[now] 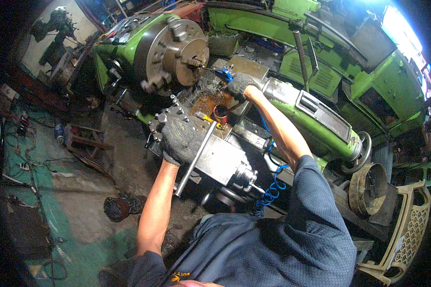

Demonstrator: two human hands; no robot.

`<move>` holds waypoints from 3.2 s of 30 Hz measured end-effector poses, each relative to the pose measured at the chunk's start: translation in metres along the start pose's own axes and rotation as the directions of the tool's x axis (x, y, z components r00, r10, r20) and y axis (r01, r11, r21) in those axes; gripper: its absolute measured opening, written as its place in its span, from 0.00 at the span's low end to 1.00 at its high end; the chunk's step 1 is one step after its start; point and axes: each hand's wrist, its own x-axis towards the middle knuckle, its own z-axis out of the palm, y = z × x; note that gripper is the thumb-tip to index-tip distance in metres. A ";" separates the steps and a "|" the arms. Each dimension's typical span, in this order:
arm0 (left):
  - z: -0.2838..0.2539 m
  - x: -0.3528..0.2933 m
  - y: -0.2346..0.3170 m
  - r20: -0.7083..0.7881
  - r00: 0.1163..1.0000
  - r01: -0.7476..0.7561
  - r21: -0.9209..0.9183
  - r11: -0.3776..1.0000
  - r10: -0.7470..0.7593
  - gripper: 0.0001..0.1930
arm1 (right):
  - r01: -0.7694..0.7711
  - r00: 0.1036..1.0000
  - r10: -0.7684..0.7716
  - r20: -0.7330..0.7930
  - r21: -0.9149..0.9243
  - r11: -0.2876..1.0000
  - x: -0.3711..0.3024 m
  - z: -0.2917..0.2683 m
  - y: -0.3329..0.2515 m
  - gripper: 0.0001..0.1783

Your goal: The person operates a green metal lathe, adjusting the tool post and controls while a cylindrical metal workpiece rotates. They use a blue air hose to clear metal shavings from the work area and later wipe the machine's surface with a yellow cloth.

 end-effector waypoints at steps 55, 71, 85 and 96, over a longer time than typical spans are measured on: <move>-0.004 0.004 0.003 -0.058 0.998 0.027 -0.164 0.986 -0.037 0.08 | 0.054 0.998 -0.053 -0.019 0.083 0.995 -0.002 0.014 0.026 0.17; 0.012 -0.017 -0.004 0.061 0.995 0.087 -0.147 0.985 -0.078 0.07 | 0.069 0.959 -0.008 -0.283 0.207 0.976 -0.141 -0.049 -0.021 0.25; -0.013 0.007 0.012 0.037 0.967 0.240 -0.464 0.853 -0.253 0.07 | -0.481 0.688 0.648 -0.326 0.463 0.744 -0.416 -0.009 0.049 0.28; -0.020 0.017 0.012 0.038 0.985 0.171 -0.382 0.908 -0.170 0.09 | -0.191 0.030 0.971 -0.237 0.952 0.238 -0.561 0.097 0.282 0.19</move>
